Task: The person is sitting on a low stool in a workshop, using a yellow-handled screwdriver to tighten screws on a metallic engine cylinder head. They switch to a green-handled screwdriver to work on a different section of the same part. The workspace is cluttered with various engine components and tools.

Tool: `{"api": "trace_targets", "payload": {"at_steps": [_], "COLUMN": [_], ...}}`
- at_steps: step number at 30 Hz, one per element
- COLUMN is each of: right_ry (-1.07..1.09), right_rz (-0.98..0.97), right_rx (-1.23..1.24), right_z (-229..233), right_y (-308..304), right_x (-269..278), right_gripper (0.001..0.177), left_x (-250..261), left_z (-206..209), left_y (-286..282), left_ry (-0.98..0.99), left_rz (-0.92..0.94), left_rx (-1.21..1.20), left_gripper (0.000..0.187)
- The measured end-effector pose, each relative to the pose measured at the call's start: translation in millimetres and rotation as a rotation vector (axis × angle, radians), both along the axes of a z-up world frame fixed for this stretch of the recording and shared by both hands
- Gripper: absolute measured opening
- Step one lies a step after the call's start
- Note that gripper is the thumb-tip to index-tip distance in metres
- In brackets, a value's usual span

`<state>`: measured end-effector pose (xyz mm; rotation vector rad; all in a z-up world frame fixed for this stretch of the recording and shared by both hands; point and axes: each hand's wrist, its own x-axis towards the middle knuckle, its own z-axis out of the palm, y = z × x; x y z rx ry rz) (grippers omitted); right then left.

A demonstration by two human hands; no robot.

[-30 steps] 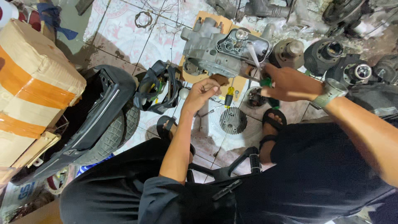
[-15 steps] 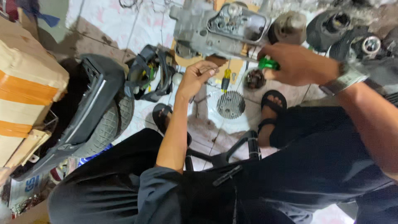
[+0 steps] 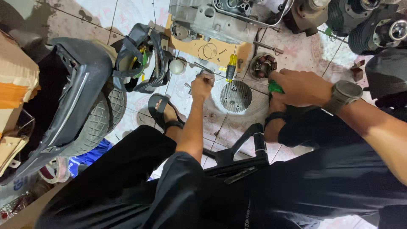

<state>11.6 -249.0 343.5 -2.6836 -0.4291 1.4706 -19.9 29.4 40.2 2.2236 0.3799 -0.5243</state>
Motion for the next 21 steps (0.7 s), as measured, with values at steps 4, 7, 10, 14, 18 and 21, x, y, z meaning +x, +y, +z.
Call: {"api": "trace_targets", "payload": {"at_steps": [4, 7, 10, 14, 18, 21], "right_ry": [0.019, -0.047, -0.047, -0.038, -0.102, -0.038], "right_rz": [0.036, 0.07, 0.043, 0.03, 0.059, 0.033], "right_rx": [-0.009, 0.009, -0.009, 0.014, 0.019, 0.01], "right_z": [-12, -18, -14, -15, -22, -13], "right_y": [-3, -6, -3, -4, -8, -4], "right_x": [2, 4, 8, 8, 4, 10], "right_gripper": [0.038, 0.044, 0.039, 0.042, 0.044, 0.045], "left_x": [-4, -5, -6, -4, -4, -7], "left_z": [13, 19, 11, 18, 19, 9], "left_y": [-13, -17, -17, -19, -17, -20], "left_ry": [0.019, 0.11, 0.013, -0.05, -0.069, -0.348], "left_rz": [-0.061, 0.001, -0.068, -0.032, -0.054, -0.043], "left_rx": [0.173, 0.245, 0.203, 0.188, 0.225, 0.255], "left_gripper": [0.011, 0.01, 0.008, 0.011, 0.011, 0.009]}}
